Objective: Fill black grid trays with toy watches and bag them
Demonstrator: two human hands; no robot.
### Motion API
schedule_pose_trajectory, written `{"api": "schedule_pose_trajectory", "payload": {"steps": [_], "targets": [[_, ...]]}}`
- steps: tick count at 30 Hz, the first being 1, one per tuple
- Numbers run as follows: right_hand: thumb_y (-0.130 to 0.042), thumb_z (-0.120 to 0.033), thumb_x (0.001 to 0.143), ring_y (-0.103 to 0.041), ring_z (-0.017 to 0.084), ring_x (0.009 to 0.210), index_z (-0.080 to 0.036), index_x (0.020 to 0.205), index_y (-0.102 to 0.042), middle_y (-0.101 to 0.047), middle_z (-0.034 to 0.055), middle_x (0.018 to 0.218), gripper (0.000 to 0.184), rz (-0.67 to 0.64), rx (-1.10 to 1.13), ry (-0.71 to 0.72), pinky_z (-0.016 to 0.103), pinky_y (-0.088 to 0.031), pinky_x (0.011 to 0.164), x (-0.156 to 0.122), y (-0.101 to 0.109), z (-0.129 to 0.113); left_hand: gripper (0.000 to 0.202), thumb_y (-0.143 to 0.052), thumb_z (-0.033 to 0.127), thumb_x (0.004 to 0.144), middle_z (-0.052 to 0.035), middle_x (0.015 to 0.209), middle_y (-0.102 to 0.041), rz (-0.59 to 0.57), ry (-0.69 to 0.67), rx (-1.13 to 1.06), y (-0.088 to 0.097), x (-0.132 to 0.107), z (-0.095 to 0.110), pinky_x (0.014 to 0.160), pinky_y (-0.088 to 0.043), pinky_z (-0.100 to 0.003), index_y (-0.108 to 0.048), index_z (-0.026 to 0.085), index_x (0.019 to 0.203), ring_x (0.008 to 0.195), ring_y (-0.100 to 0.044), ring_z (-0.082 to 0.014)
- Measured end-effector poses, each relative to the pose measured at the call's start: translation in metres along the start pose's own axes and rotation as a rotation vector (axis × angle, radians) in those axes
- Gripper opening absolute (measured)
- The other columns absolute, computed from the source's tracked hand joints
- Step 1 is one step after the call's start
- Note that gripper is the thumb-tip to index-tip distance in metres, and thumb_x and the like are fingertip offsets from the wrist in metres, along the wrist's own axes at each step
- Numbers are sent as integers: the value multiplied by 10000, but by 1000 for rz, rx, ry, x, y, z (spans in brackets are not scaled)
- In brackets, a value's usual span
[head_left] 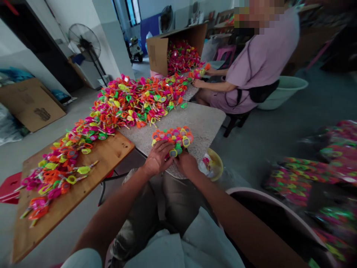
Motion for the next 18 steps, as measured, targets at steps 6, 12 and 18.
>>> {"api": "schedule_pose_trajectory", "payload": {"steps": [6, 12, 18], "targets": [[-484, -417, 965, -676, 249, 916, -181, 1147, -669, -714, 123, 1029, 351, 292, 276, 171, 369, -519, 837, -45, -9, 24, 360, -512, 266, 974, -138, 1420, -565, 98, 252, 285, 70, -67, -75, 1172, -394, -488, -569, 187, 1322, 1399, -452, -252], [-515, -452, 946, -684, 239, 857, -239, 1009, -666, -707, 95, 1020, 269, 374, 392, 202, 389, -556, 796, -100, -25, 45, 364, -522, 292, 934, -169, 1390, -590, -354, 989, 859, 180, -204, -167, 1169, -278, -589, -634, 185, 1264, 1342, -478, -352], [-523, -383, 977, -675, 222, 923, -236, 1030, -676, -699, 82, 1028, 220, 301, 507, 248, 357, -574, 783, -115, -29, 0, 297, -445, 240, 938, -130, 943, -754, -550, 980, 799, 202, -241, -178, 1150, -125, -706, -736, 189, 969, 977, -681, -339]]}}
Point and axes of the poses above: each hand's wrist, its own x-axis towards the middle knuckle, its own y-axis out of the back of the hand, z = x × y, the point moved 4 cm from there along x, towards the middle knuckle
